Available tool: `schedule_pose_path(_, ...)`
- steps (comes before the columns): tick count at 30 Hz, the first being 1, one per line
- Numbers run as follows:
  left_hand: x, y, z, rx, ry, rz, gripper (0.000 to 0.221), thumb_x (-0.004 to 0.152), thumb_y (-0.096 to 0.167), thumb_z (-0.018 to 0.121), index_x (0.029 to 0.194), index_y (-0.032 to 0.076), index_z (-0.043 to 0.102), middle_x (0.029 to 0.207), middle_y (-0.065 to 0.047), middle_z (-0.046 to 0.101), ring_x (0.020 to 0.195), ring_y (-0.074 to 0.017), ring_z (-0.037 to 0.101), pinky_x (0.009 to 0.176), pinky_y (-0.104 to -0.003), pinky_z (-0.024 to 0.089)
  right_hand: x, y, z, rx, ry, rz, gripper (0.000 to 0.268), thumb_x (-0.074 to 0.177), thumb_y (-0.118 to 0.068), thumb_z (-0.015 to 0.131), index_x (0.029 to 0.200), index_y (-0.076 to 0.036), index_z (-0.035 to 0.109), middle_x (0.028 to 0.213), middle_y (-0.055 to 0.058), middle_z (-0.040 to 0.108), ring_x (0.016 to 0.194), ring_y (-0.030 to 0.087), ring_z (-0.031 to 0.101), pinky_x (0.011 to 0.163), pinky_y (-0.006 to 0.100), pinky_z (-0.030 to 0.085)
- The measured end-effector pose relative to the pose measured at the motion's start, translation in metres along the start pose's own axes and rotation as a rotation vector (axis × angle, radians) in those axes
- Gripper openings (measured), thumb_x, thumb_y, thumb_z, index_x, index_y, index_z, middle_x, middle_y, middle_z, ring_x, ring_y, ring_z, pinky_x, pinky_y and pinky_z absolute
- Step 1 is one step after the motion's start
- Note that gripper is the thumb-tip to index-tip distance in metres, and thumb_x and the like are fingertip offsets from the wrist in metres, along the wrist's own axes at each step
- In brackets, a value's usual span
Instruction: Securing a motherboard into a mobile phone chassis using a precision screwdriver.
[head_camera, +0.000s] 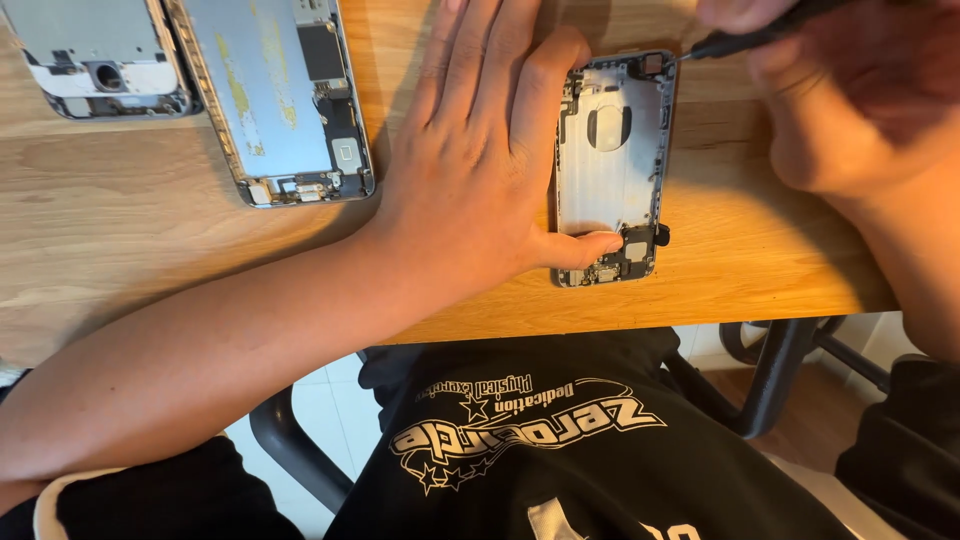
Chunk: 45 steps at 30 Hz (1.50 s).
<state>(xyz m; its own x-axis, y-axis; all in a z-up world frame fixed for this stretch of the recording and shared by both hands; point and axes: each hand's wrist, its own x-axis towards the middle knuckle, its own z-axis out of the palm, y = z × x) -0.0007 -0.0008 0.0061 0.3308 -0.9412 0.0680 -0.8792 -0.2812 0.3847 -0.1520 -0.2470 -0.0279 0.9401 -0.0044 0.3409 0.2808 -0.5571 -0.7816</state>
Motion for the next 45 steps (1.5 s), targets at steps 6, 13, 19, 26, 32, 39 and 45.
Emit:
schedule_pose_path(6,0.0,0.001,-0.001,-0.05,-0.014,-0.013,0.125,0.073,0.084,0.096,0.145,-0.007,0.051,0.162,-0.034,0.02,0.154,-0.0478,0.017,0.131,-0.057,0.01,0.03,-0.008,0.012,0.242,0.171,-0.219,0.064,0.104,0.021,0.063,0.144,-0.017,0.031,0.103,0.038,0.052,0.098,0.053,0.062,0.103,0.065,0.054)
schedule_pose_path(13,0.002,0.0,0.002,-0.044,-0.023,-0.033,0.124,0.066,0.084,0.094,0.143,-0.002,0.046,0.166,-0.028,0.009,0.158,-0.0435,0.009,0.134,-0.056,0.011,0.047,-0.015,0.005,0.179,0.146,-0.299,0.059,0.098,0.003,0.076,0.134,-0.014,0.032,0.116,0.03,0.05,0.102,0.038,0.064,0.096,0.045,0.06)
schedule_pose_path(19,0.0,0.001,0.003,-0.032,0.008,-0.029,0.122,0.063,0.083,0.095,0.139,-0.001,0.049,0.166,-0.027,0.012,0.158,-0.0424,0.012,0.133,-0.055,0.014,0.044,-0.01,0.007,0.269,0.115,-0.254,0.045,0.103,0.009,0.06,0.132,-0.013,0.033,0.108,0.033,0.053,0.102,0.042,0.066,0.113,0.054,0.06)
schedule_pose_path(26,0.0,0.0,0.005,-0.028,-0.004,-0.023,0.12,0.068,0.085,0.091,0.14,-0.001,0.049,0.166,-0.028,0.009,0.158,-0.0431,0.01,0.134,-0.055,0.012,0.041,-0.016,0.009,0.31,0.156,-0.221,0.041,0.105,0.024,0.051,0.127,-0.004,0.031,0.094,0.038,0.057,0.092,0.047,0.069,0.095,0.058,0.067)
schedule_pose_path(32,0.0,0.001,0.001,-0.049,-0.019,-0.029,0.125,0.066,0.082,0.096,0.144,-0.001,0.045,0.166,-0.028,0.008,0.158,-0.0429,0.009,0.134,-0.056,0.012,0.045,-0.008,0.006,0.176,0.182,-0.336,0.07,0.091,0.01,0.087,0.135,-0.011,0.037,0.113,0.024,0.046,0.099,0.033,0.06,0.096,0.047,0.065)
schedule_pose_path(39,0.0,0.001,0.003,-0.029,0.033,-0.009,0.115,0.067,0.079,0.096,0.137,0.001,0.051,0.165,-0.029,0.015,0.157,-0.0435,0.015,0.133,-0.055,0.015,0.043,-0.012,0.007,0.289,0.09,-0.284,0.037,0.107,0.017,0.053,0.132,-0.008,0.042,0.108,0.031,0.061,0.1,0.042,0.073,0.098,0.053,0.071)
schedule_pose_path(45,-0.001,0.0,0.003,-0.029,0.014,-0.006,0.122,0.068,0.082,0.096,0.141,-0.003,0.048,0.165,-0.03,0.013,0.157,-0.0448,0.014,0.133,-0.057,0.016,0.04,-0.013,0.007,0.176,0.181,-0.291,0.045,0.1,0.014,0.075,0.126,-0.007,0.045,0.105,0.033,0.062,0.094,0.039,0.072,0.098,0.054,0.068)
